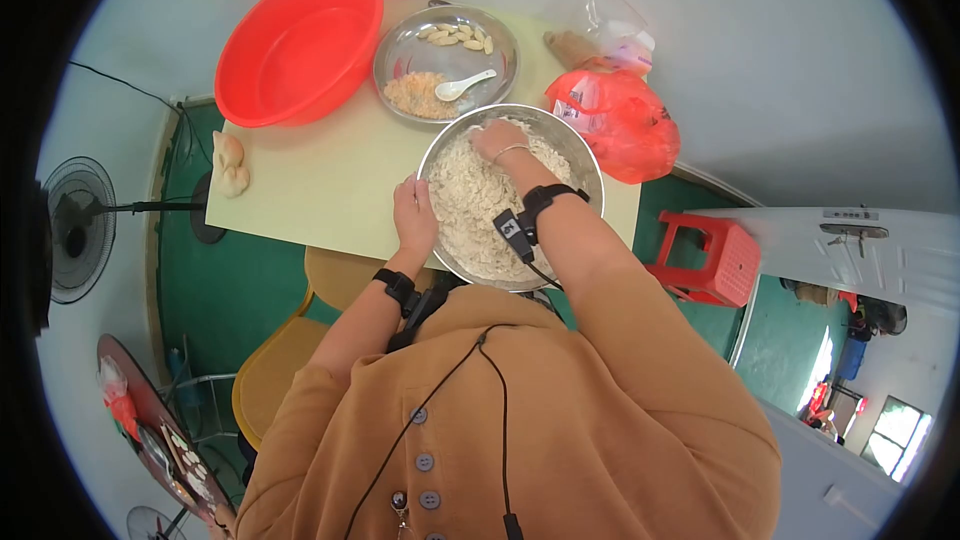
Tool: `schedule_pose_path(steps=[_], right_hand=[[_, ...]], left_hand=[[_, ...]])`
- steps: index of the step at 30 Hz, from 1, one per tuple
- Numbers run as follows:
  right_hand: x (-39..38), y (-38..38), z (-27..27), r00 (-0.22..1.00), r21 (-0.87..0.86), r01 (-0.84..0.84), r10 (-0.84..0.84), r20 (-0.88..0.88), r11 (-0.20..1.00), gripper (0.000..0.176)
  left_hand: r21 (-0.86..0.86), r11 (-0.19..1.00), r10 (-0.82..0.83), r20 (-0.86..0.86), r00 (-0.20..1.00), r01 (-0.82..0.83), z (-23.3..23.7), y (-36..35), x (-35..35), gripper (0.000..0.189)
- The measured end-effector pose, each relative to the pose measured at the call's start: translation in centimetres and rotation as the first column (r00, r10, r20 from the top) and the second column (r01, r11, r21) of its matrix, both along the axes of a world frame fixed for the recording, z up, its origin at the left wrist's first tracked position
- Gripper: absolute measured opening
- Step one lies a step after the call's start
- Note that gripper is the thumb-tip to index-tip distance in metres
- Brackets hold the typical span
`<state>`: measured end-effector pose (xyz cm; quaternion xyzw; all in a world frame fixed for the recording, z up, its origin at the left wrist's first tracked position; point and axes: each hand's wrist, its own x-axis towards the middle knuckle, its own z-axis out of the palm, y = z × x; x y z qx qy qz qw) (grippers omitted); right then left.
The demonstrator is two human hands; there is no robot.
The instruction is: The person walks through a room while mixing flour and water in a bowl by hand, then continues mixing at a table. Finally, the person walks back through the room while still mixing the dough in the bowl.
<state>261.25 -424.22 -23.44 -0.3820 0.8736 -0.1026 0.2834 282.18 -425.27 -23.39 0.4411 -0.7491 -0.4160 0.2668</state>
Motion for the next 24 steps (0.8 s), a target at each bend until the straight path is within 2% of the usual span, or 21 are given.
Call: schedule_pose_path(steps=[2, 4, 5, 7, 8, 10, 14, 16, 20, 22, 24], right_hand=[[1.6, -1.2, 0.6, 1.0, 0.023, -0.028, 0.029, -0.008, 0.999, 0.052], [3.9, -1.7, 1.6, 0.982, 0.141, -0.158, 0.17, -0.078, 0.977, 0.05], [5.0, -1.9, 2.5, 0.983, 0.141, -0.156, 0.168, -0.078, 0.978, 0.05], [6.8, -1.8, 4.2, 0.866, 0.295, -0.436, 0.485, -0.119, 0.85, 0.045], [7.5, -1.6, 4.6, 0.869, 0.293, -0.431, 0.481, -0.12, 0.853, 0.045], [8.6, -1.3, 5.4, 0.727, 0.408, -0.604, 0.683, -0.069, 0.684, 0.042], [9.0, 1.5, 6.1, 0.707, 0.43, -0.622, 0.705, -0.052, 0.655, 0.04], [7.9, 4.2, 5.7, 0.764, 0.314, -0.574, 0.633, -0.127, 0.756, 0.038], [5.6, 9.0, 6.9, 0.779, 0.368, -0.542, 0.616, -0.116, 0.755, 0.034], [4.7, 11.8, 5.6, 0.804, 0.257, -0.533, 0.577, -0.145, 0.806, 0.033], [4.3, 13.7, 5.3, 0.823, 0.265, -0.505, 0.551, -0.139, 0.821, 0.035]], left_hand=[[-0.011, 1.0, 0.008, -0.002, 1.0, -0.008, -0.1, 0.0, -0.1, 0.028], [-0.029, 0.999, 0.014, -0.007, 1.0, -0.014, -0.2, 0.1, -0.1, 0.028], [-0.016, 0.999, 0.047, -0.012, 0.999, -0.047, -0.2, 0.2, -0.2, 0.028], [-0.004, 0.997, 0.072, -0.017, 0.997, -0.072, -0.1, 0.4, -0.3, 0.028], [0.019, 0.998, 0.068, -0.019, 0.998, -0.067, -0.1, 0.3, -0.3, 0.029], [0.029, 0.998, 0.057, -0.019, 0.998, -0.057, 0.0, 0.1, -0.1, 0.029], [-0.02, 1.0, 0.01, 0.015, 1.0, -0.009, 0.3, -0.4, -0.1, 0.03], [-0.03, 0.999, 0.015, 0.007, 1.0, -0.015, 0.3, 0.0, 0.0, 0.03], [-0.022, 0.999, 0.024, 0.027, 0.999, -0.023, 0.4, -0.1, -0.1, 0.031], [0.008, 0.999, 0.038, 0.054, 0.998, -0.038, 0.1, 0.0, -0.2, 0.031], [0.007, 0.998, 0.058, 0.041, 0.997, -0.058, -0.3, 0.0, -0.1, 0.032]])
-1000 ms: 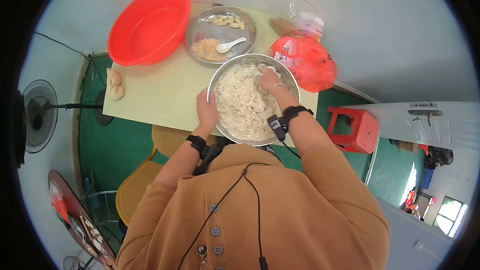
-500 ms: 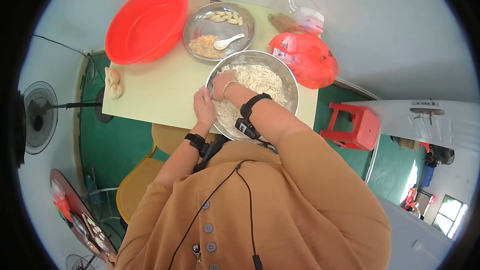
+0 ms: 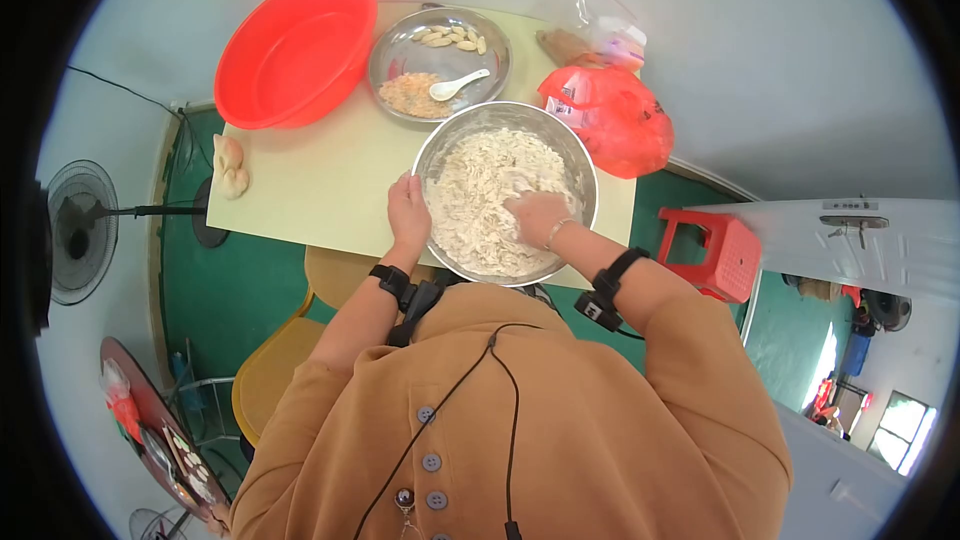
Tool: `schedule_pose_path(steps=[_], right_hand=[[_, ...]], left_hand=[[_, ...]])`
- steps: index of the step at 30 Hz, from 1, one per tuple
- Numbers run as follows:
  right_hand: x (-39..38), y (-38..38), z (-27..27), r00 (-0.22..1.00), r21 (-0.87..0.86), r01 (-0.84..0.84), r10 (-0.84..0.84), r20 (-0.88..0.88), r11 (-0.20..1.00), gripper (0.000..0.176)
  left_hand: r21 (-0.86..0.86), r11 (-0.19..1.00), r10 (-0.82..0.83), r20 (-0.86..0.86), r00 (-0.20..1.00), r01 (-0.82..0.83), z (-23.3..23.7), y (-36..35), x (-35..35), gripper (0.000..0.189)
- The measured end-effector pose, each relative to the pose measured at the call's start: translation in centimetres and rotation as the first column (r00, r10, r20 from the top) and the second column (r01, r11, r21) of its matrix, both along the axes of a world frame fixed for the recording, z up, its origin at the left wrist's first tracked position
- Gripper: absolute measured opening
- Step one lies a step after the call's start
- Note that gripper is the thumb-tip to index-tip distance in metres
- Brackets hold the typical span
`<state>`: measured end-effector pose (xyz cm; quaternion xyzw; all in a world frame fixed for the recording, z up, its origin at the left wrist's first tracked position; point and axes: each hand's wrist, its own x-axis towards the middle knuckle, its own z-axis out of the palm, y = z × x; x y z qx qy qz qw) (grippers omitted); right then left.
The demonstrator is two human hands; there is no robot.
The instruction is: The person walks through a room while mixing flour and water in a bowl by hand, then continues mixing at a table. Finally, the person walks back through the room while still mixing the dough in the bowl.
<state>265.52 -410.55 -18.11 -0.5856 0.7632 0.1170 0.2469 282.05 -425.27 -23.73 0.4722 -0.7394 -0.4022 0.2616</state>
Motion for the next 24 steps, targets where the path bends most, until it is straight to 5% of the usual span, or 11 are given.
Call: schedule_pose_path(steps=[19, 24], right_hand=[[-3.3, -6.9, -3.8, 0.953, -0.211, 0.29, -0.302, -0.023, 0.933, 0.042], [0.0, -5.1, -2.5, 0.981, -0.09, 0.194, -0.193, 0.023, 0.977, 0.041]], left_hand=[[-0.079, 0.997, -0.006, -0.007, 1.0, 0.005, 0.3, 0.3, -0.2, 0.024], [-0.088, 0.996, -0.037, -0.039, 0.999, 0.033, 0.5, 0.2, 0.1, 0.023]])
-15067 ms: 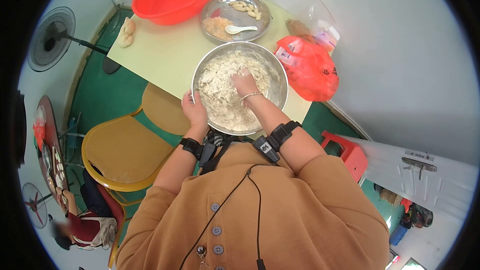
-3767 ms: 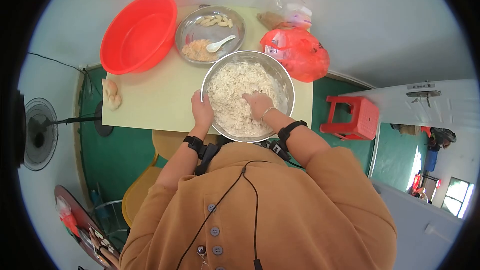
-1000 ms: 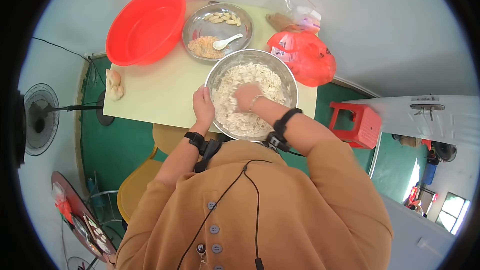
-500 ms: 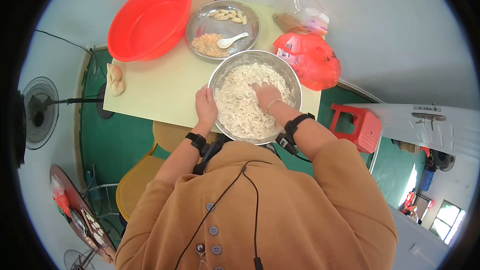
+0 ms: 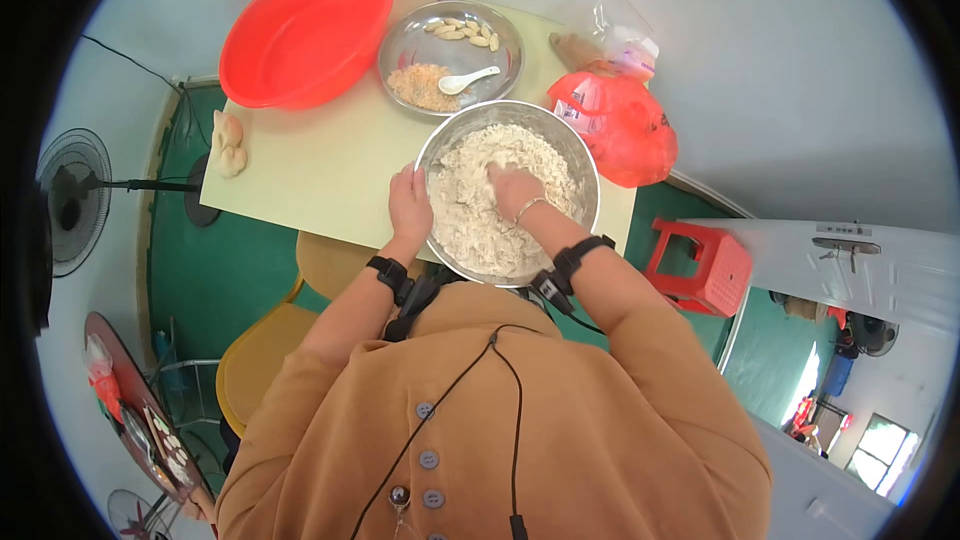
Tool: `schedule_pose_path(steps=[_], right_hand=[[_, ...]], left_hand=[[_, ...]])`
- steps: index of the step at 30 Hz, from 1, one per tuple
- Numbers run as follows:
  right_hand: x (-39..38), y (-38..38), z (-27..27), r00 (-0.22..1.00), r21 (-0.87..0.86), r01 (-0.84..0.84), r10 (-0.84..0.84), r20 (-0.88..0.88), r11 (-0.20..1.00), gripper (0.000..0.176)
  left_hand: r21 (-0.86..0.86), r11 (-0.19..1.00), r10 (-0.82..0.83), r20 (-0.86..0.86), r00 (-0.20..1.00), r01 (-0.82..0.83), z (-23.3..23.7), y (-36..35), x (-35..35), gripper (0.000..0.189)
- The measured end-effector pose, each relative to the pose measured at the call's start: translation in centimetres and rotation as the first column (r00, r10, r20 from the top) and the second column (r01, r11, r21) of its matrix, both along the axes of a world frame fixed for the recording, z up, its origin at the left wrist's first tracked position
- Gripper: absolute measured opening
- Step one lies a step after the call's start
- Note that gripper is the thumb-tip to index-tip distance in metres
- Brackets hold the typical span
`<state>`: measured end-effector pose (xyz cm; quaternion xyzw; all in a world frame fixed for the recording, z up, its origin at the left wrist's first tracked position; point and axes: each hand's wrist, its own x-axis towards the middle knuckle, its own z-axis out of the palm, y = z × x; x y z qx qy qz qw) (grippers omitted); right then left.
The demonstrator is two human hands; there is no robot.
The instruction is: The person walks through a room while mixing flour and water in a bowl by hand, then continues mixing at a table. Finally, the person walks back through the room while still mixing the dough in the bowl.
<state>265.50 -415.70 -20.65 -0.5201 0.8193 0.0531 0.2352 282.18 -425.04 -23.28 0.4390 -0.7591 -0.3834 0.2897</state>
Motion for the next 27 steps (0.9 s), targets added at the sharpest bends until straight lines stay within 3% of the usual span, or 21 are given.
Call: schedule_pose_path(steps=[1, 5, 7, 8, 10, 16, 19, 22, 23, 25, 26, 27], right_hand=[[0.9, 0.8, 0.8, 0.994, 0.049, -0.102, 0.1, 0.037, 0.994, 0.041], [0.0, 3.5, 2.1, 0.974, 0.087, -0.208, 0.198, 0.111, 0.974, 0.04], [-2.3, 4.8, 1.6, 0.919, -0.213, -0.325, 0.36, 0.158, 0.922, 0.038], [-3.2, 4.6, 1.8, 0.917, -0.211, -0.33, 0.366, 0.16, 0.92, 0.038], [-5.2, 3.4, 2.0, 0.986, -0.085, -0.039, 0.052, 0.158, 0.996, 0.036], [-7.9, -2.5, -3.9, 0.982, -0.194, 0.162, -0.14, 0.125, 0.968, 0.037], [-6.4, -5.5, -5.5, 0.975, -0.213, 0.151, -0.11, 0.192, 0.965, 0.04], [-3.3, -7.6, -4.1, 0.975, -0.1, 0.092, -0.069, 0.211, 0.991, 0.043], [-1.9, -8.3, -3.7, 0.973, -0.133, 0.083, -0.051, 0.224, 0.988, 0.043], [1.3, -9.8, -1.7, 0.975, 0.06, 0.09, -0.1, 0.198, 0.994, 0.039], [2.7, -9.8, -1.1, 0.974, 0.063, 0.092, -0.102, 0.201, 0.994, 0.039], [4.0, -9.5, -0.6, 0.992, 0.118, -0.032, 0.017, 0.126, 0.993, 0.035]], left_hand=[[0.003, 1.0, -0.004, 0.003, 1.0, 0.004, -0.2, 0.1, 0.1, 0.023], [0.032, 0.999, 0.007, 0.029, 1.0, -0.008, 0.0, -0.2, -0.2, 0.026], [0.08, 0.997, 0.004, 0.063, 0.998, -0.009, 0.2, -0.3, -0.1, 0.03], [0.067, 0.998, -0.004, 0.056, 0.998, 0.0, 0.2, -0.3, 0.0, 0.03], [0.057, 0.998, -0.012, 0.051, 0.999, 0.009, 0.3, -0.1, 0.0, 0.03], [0.058, 0.998, 0.026, 0.071, 0.997, -0.03, -0.1, -0.2, -0.2, 0.029], [0.1, 0.995, 0.023, 0.054, 0.998, -0.028, 0.0, -0.1, -0.3, 0.029], [0.036, 0.999, 0.014, 0.01, 1.0, -0.015, -0.1, -0.3, -0.5, 0.024], [0.068, 0.998, 0.016, 0.017, 1.0, -0.017, -0.2, -0.3, -0.4, 0.027], [0.104, 0.994, 0.015, 0.028, 0.999, -0.018, -0.4, -0.2, -0.2, 0.03], [0.131, 0.991, 0.01, -0.008, 1.0, -0.009, -0.4, -0.3, -0.1, 0.03], [0.156, 0.988, 0.006, -0.045, 0.999, 0.001, -0.5, -0.3, -0.1, 0.031]])
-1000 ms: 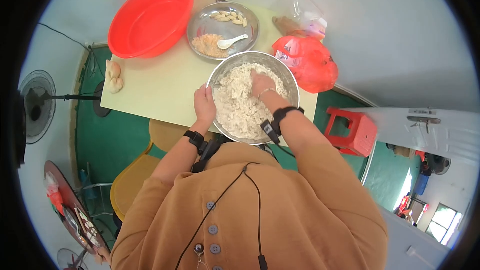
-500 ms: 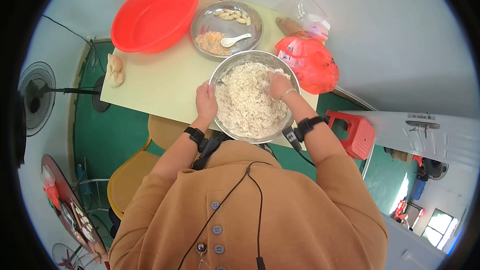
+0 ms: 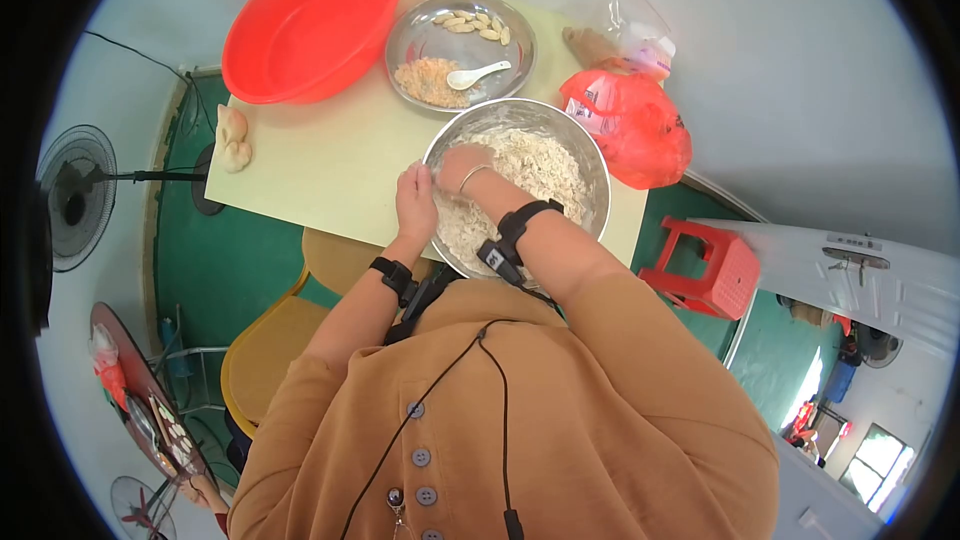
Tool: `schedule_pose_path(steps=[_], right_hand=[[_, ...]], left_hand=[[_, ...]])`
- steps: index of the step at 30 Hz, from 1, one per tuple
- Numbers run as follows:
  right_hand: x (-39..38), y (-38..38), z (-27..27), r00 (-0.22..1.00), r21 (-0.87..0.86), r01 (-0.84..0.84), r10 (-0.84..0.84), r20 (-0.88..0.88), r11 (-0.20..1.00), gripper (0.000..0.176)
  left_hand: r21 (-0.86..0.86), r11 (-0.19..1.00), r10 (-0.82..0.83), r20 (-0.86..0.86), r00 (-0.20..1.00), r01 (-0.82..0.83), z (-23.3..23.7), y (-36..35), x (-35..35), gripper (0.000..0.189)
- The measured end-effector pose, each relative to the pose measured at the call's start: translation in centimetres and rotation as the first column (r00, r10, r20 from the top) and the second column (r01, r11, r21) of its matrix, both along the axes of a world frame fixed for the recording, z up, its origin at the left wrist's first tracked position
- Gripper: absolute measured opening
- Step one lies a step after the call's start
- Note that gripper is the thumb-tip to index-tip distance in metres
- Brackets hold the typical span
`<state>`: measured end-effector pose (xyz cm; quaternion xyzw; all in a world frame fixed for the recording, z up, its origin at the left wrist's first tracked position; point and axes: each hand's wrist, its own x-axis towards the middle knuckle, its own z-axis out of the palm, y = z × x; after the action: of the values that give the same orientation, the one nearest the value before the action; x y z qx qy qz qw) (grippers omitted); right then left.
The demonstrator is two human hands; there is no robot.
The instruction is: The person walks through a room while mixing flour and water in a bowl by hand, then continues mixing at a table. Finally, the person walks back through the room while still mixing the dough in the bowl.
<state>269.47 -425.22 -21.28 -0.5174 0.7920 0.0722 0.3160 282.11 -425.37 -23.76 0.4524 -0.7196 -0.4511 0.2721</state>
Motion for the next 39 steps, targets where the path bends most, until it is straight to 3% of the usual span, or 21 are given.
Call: schedule_pose_path(steps=[1, 4, 7, 11, 13, 21, 23, 24, 26, 30, 32, 34, 36, 39], right_hand=[[0.9, 0.5, 0.5, 0.989, 0.061, -0.129, 0.133, -0.07, 0.99, 0.032], [3.4, 3.3, 3.1, 0.959, 0.045, -0.27, 0.273, -0.074, 0.962, 0.026], [3.5, 6.1, 1.3, 0.904, -0.009, -0.41, 0.406, -0.133, 0.912, 0.024], [0.5, 7.9, 0.8, 0.927, 0.111, -0.328, 0.342, -0.152, 0.938, 0.023], [-2.1, 9.5, 1.4, 0.96, -0.075, -0.243, 0.229, -0.158, 0.967, 0.029], [-4.5, 12.7, 4.7, 0.971, -0.092, -0.215, 0.203, -0.122, 0.972, 0.049], [-3.0, 13.7, 6.4, 0.927, -0.028, -0.374, 0.374, -0.001, 0.927, 0.053], [-2.2, 14.1, 6.3, 0.93, -0.025, -0.369, 0.369, -0.004, 0.929, 0.053], [-0.6, 13.9, 5.6, 0.818, 0.036, -0.575, 0.575, 0.02, 0.817, 0.054], [1.9, 11.8, 3.3, 0.817, 0.061, -0.577, 0.574, 0.059, 0.814, 0.054], [2.2, 10.0, 1.8, 0.876, 0.013, -0.477, 0.477, -0.07, 0.879, 0.053], [1.8, 8.4, 1.4, 0.903, -0.032, -0.426, 0.423, -0.075, 0.904, 0.046], [0.9, 6.7, 0.4, 0.954, -0.208, -0.298, 0.288, -0.077, 0.932, 0.036], [-1.4, 4.1, -1.4, 0.967, -0.219, -0.241, 0.214, -0.138, 0.946, 0.028]], left_hand=[[0.0, 1.0, -0.001, 0.001, 1.0, 0.001, -0.5, -0.2, 0.0, 0.031], [0.017, 1.0, -0.022, 0.004, 1.0, 0.022, -1.5, -0.2, 0.1, 0.031], [0.004, 1.0, -0.001, -0.039, 0.999, 0.001, -0.6, -0.2, -0.1, 0.031], [-0.038, 0.999, 0.001, 0.052, 0.999, 0.001, -0.1, 0.0, 0.0, 0.031], [-0.048, 0.999, 0.005, 0.064, 0.998, -0.002, -0.1, -0.1, 0.0, 0.031], [-0.06, 0.998, -0.015, 0.031, 0.999, 0.016, -0.4, -0.1, 0.1, 0.03], [-0.059, 0.998, -0.001, 0.037, 0.999, 0.003, -0.2, 0.1, 0.0, 0.03], [-0.064, 0.998, 0.018, 0.04, 0.999, -0.015, -0.1, 0.1, -0.2, 0.03], [-0.046, 0.999, 0.007, 0.039, 0.999, -0.005, -0.1, 0.0, -0.3, 0.03], [-0.044, 0.999, -0.018, 0.062, 0.998, 0.02, -0.1, -0.1, -0.1, 0.029], [-0.049, 0.999, -0.02, 0.058, 0.998, 0.023, -0.1, -0.1, -0.1, 0.029], [-0.058, 0.998, -0.02, 0.053, 0.998, 0.023, -0.1, -0.2, 0.0, 0.029], [-0.079, 0.996, -0.051, 0.015, 0.999, 0.052, -0.2, -0.3, 0.0, 0.029], [-0.068, 0.997, -0.034, 0.022, 0.999, 0.035, 0.0, -0.2, -0.1, 0.03]])
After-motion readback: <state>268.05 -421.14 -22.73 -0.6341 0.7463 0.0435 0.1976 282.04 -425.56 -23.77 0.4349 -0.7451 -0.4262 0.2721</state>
